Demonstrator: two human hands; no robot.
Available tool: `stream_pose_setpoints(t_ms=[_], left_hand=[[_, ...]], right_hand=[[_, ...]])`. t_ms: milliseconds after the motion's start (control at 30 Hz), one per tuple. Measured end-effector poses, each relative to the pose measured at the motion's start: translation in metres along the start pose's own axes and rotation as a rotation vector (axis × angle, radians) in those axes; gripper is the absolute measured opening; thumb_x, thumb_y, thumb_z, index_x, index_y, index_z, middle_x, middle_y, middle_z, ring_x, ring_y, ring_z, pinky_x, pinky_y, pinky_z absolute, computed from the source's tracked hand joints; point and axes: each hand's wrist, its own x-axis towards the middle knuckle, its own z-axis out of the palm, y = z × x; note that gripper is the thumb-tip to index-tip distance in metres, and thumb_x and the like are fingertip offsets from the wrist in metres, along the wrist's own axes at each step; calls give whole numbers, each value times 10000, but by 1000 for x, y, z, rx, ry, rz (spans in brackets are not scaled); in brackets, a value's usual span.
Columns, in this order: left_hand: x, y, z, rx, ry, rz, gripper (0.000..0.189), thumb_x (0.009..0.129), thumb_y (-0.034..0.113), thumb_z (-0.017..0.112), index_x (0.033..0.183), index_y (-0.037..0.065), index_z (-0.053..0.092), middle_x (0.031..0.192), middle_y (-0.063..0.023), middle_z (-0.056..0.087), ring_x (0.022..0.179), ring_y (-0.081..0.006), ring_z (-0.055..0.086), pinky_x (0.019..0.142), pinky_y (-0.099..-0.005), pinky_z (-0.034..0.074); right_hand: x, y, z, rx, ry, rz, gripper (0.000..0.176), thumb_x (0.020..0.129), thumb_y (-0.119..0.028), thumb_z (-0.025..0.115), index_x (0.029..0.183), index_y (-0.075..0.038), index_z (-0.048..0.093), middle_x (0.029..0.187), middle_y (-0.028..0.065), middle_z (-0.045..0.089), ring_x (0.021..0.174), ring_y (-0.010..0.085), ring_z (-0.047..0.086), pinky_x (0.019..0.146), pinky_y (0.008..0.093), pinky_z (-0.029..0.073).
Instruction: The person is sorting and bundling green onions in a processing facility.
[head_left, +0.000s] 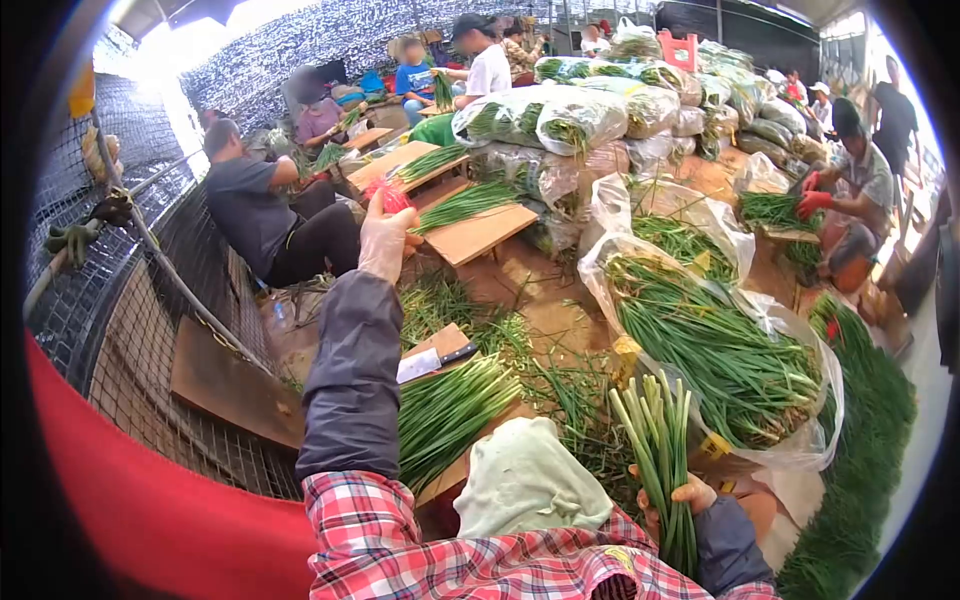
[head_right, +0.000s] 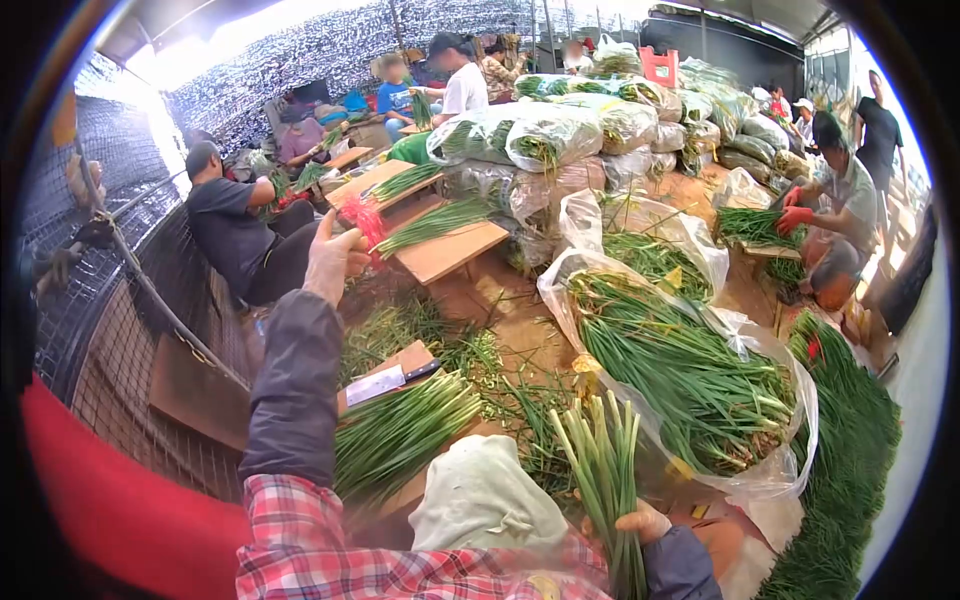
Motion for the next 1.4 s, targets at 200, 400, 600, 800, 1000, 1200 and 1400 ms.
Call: stream_pose_setpoints(t_ms=[200,400,600,800,1000,1200,1400], left_hand=[[17,56,35,7,-171,142,784,806,153,596,1449,80,154,848,-135,642,550,-174,598,476,-283,477],[27,86,54,23,-143,213,784,820,206,603,1449,77,153,878,-127,648,603,-182,614,525,-289,478],[6,82,69,-27,-223,179,786,822,211,603,1448,74,147,893,-123,641,644,-190,624,533,-287,485],[-12,56,69,-127,-265,77,802,815,186,611,1448,64,134,909,-140,631,609,-177,592,534,-288,476],[-11,39,69,-147,-247,47,818,804,182,614,1446,39,128,854,-107,630,555,-160,603,461,-258,463],[-14,30,71,-120,-262,20,814,809,181,613,1447,40,128,872,-116,628,565,-156,611,459,-248,457],[-25,16,73,-144,-320,-22,744,822,187,619,1418,15,208,871,-103,644,614,-176,619,551,-277,487]], right_hand=[[3,7,1,33,-8,30,841,665,-139,691,1380,34,284,1000,224,606,752,278,625,629,408,507],[3,14,-13,-97,19,53,883,663,-218,718,1391,20,279,998,189,604,740,243,601,645,352,498],[2,16,-18,-125,3,29,887,664,-277,744,1378,8,304,1018,168,597,788,222,597,677,327,499],[1,14,-17,-117,-52,58,898,666,-259,745,1395,-9,286,1022,166,595,797,235,606,678,341,505],[5,13,1,-64,-10,13,859,664,-213,730,1382,-6,306,1007,181,593,734,263,590,656,408,482],[5,14,5,-13,9,8,845,658,-177,719,1377,-1,311,989,183,603,730,265,588,650,406,471],[4,11,2,25,10,31,841,656,-160,704,1380,3,307,984,196,604,734,273,591,652,403,471]])
